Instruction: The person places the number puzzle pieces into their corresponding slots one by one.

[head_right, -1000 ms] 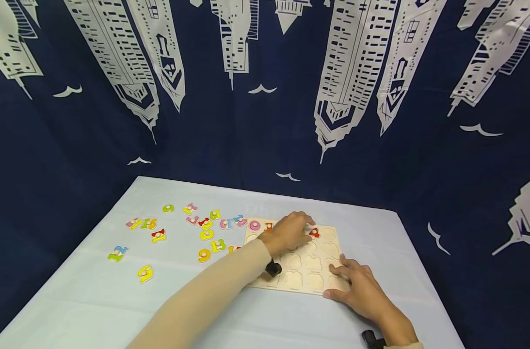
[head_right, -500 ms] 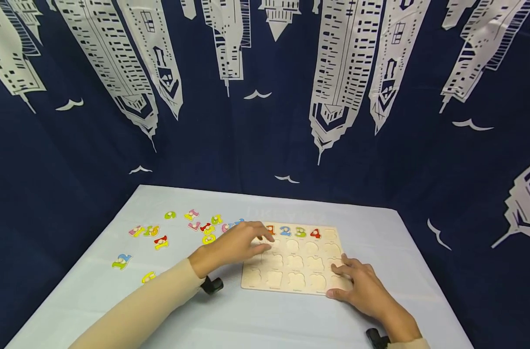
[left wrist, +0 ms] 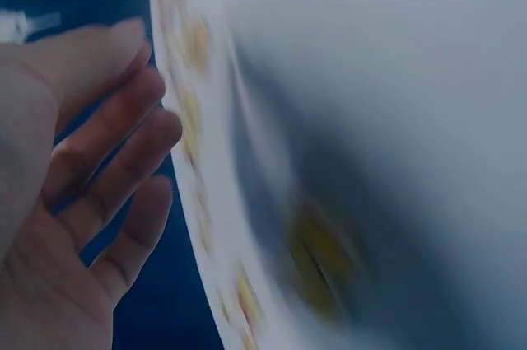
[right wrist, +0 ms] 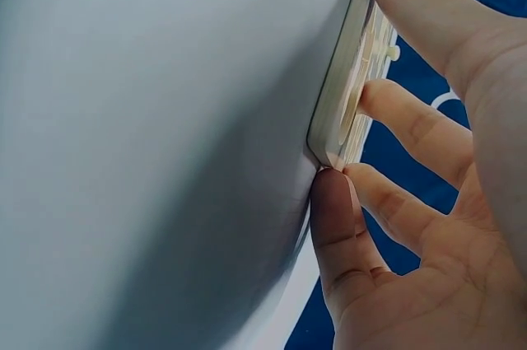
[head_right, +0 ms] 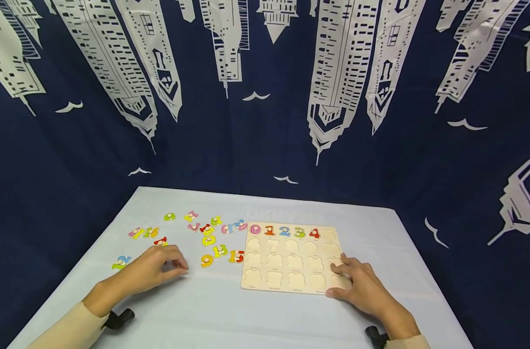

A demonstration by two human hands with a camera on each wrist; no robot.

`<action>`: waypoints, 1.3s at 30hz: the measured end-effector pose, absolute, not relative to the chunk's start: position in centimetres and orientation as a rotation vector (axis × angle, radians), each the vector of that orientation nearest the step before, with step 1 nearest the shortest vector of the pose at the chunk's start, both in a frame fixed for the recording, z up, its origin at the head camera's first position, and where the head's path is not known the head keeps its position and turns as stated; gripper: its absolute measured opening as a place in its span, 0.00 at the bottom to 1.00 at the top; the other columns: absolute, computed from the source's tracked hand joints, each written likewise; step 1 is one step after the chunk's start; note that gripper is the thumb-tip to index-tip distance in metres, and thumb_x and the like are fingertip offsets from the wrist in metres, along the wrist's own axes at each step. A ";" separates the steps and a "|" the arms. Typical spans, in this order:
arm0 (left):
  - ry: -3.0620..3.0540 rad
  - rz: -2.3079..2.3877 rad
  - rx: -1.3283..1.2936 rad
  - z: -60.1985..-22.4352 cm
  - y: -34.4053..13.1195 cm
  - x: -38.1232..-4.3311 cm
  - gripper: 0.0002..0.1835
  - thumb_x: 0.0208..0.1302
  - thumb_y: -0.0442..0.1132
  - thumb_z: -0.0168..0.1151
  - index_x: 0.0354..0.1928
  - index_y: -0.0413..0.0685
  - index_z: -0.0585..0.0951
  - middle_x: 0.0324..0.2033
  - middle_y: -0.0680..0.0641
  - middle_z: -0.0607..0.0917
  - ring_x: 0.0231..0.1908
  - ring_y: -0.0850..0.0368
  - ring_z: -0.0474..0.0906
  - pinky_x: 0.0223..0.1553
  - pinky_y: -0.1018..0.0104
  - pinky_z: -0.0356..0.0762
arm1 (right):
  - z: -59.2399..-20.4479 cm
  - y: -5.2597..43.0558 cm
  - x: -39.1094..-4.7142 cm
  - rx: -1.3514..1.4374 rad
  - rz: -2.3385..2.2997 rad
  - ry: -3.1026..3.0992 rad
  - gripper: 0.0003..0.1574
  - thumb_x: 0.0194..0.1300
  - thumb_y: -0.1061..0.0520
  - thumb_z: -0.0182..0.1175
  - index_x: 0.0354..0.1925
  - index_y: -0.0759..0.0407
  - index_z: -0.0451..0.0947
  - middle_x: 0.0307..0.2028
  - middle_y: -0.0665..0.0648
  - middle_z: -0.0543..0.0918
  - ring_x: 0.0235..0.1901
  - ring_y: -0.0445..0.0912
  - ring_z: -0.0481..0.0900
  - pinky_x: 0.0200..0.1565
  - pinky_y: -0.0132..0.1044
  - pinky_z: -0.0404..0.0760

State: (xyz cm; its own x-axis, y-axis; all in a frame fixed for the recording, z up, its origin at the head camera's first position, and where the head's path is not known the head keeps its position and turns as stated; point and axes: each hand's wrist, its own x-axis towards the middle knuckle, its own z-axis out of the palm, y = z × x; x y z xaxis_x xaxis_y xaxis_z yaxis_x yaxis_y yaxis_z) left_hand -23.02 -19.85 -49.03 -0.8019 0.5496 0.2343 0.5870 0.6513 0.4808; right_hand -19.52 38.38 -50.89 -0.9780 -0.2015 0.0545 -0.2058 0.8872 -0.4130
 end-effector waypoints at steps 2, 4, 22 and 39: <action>-2.804 -0.850 -0.939 -49.3 -22.5 -22.3 0.09 0.71 0.40 0.86 0.43 0.65 0.94 0.38 0.70 0.89 0.40 0.75 0.83 0.46 0.65 0.88 | -50.7 38.4 -19.6 0.340 0.663 -3.046 0.50 0.60 0.37 0.89 0.72 0.59 0.89 0.83 0.79 0.73 0.70 0.75 0.79 0.68 0.79 0.79; -2.812 -0.867 -0.928 -49.5 -24.9 -21.7 0.10 0.69 0.40 0.87 0.42 0.68 0.93 0.38 0.71 0.90 0.40 0.76 0.82 0.44 0.66 0.87 | -50.5 38.4 -19.7 0.340 0.660 -3.054 0.51 0.60 0.36 0.89 0.73 0.58 0.88 0.83 0.78 0.72 0.70 0.74 0.79 0.68 0.79 0.80; -2.849 -0.843 -1.026 -49.3 -28.2 -20.9 0.10 0.72 0.38 0.83 0.46 0.67 0.95 0.41 0.68 0.90 0.43 0.76 0.82 0.47 0.70 0.86 | -50.0 37.8 -19.8 0.311 0.675 -3.098 0.51 0.61 0.37 0.89 0.73 0.61 0.87 0.84 0.80 0.70 0.69 0.75 0.79 0.67 0.76 0.82; -2.871 -0.805 -0.917 -50.0 -27.5 -20.4 0.09 0.74 0.38 0.81 0.47 0.66 0.95 0.44 0.65 0.92 0.46 0.72 0.86 0.51 0.67 0.83 | -50.1 37.0 -19.4 0.275 0.689 -3.100 0.52 0.61 0.37 0.89 0.73 0.64 0.87 0.83 0.82 0.70 0.69 0.77 0.78 0.68 0.76 0.80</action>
